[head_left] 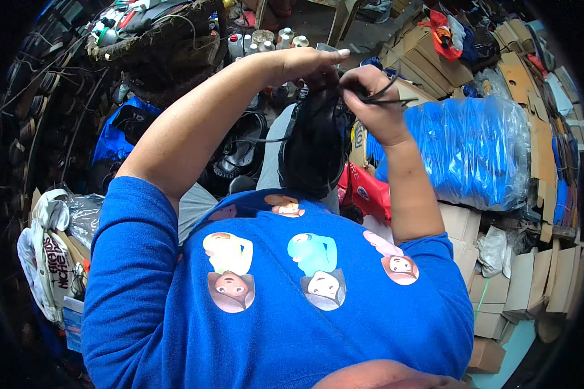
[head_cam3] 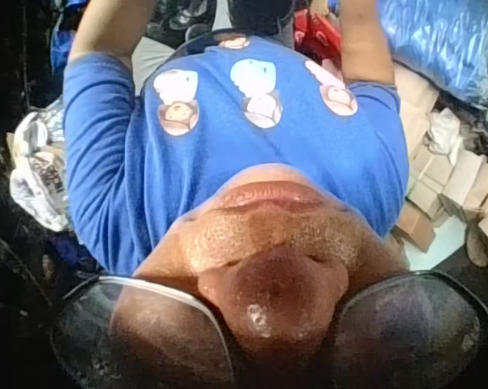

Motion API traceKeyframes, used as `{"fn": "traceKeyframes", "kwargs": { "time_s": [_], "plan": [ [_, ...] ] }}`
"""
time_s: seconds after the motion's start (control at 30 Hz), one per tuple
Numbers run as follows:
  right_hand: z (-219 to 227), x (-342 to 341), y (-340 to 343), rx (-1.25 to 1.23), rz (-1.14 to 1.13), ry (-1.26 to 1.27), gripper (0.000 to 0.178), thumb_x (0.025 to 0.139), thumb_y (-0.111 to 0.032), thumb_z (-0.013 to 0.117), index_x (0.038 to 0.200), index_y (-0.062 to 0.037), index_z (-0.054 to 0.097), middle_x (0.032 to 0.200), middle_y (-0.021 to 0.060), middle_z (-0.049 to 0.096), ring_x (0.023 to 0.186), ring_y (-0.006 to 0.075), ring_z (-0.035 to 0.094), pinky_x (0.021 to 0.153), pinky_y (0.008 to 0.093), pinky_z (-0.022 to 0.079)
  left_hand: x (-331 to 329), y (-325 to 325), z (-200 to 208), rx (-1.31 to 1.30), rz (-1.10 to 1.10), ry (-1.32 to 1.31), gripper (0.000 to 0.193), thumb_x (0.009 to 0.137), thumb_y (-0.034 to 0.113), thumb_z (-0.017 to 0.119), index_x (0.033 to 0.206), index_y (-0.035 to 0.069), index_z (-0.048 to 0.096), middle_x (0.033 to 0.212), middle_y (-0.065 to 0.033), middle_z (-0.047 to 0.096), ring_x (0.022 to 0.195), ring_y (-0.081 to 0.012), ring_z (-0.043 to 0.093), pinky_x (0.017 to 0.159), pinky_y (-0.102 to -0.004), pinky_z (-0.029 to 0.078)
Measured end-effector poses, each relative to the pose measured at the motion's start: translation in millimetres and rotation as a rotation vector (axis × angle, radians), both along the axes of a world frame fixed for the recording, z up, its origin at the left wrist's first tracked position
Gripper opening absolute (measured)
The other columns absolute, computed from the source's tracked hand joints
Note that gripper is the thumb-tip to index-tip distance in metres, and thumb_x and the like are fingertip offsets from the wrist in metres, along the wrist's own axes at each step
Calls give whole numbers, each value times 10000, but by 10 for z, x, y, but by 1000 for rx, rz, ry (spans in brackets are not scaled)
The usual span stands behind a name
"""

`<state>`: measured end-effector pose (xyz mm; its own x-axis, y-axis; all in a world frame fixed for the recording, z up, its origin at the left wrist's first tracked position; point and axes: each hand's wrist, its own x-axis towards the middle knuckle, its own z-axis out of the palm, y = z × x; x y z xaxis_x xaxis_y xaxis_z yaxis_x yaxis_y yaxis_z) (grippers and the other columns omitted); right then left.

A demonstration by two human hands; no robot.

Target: Checking and sorting black shoes, placing them into a bag and a bin.

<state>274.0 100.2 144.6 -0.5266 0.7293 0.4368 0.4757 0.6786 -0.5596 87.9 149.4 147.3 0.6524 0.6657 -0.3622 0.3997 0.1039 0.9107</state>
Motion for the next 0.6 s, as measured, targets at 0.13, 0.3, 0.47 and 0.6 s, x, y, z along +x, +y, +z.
{"fn": "traceKeyframes", "kwargs": {
  "time_s": [0.13,0.3,0.47,0.6],
  "plan": [
    [-177,-109,18,291,-133,98,177,646,9,657,798,-55,591,805,118,586,766,279,591,689,346,480,98,6,-137,-290,169,-421,602,887,564,375,1162,47,514,1101,-175,566,997,-212,514,840,-322,363],
    [-195,-159,-121,227,-130,252,98,772,-130,641,819,-45,628,844,106,598,829,266,584,804,334,443,72,111,-160,-385,689,-965,281,897,188,490,1124,23,518,952,-132,591,827,-238,583,824,-392,491],
    [-404,294,-281,261,-313,33,324,930,-265,465,777,-17,606,780,76,588,755,196,555,733,320,409,-325,349,-547,-251,885,-1007,209,903,137,485,1046,8,564,593,14,378,479,-83,294,460,-219,270],
    [-998,901,-687,-435,-526,108,411,927,-366,452,722,-25,557,705,49,549,642,152,475,618,288,376,-916,223,-1387,-409,1269,-800,178,897,97,460,1014,10,563,561,28,345,473,-80,280,450,-222,266]
  ]
}}
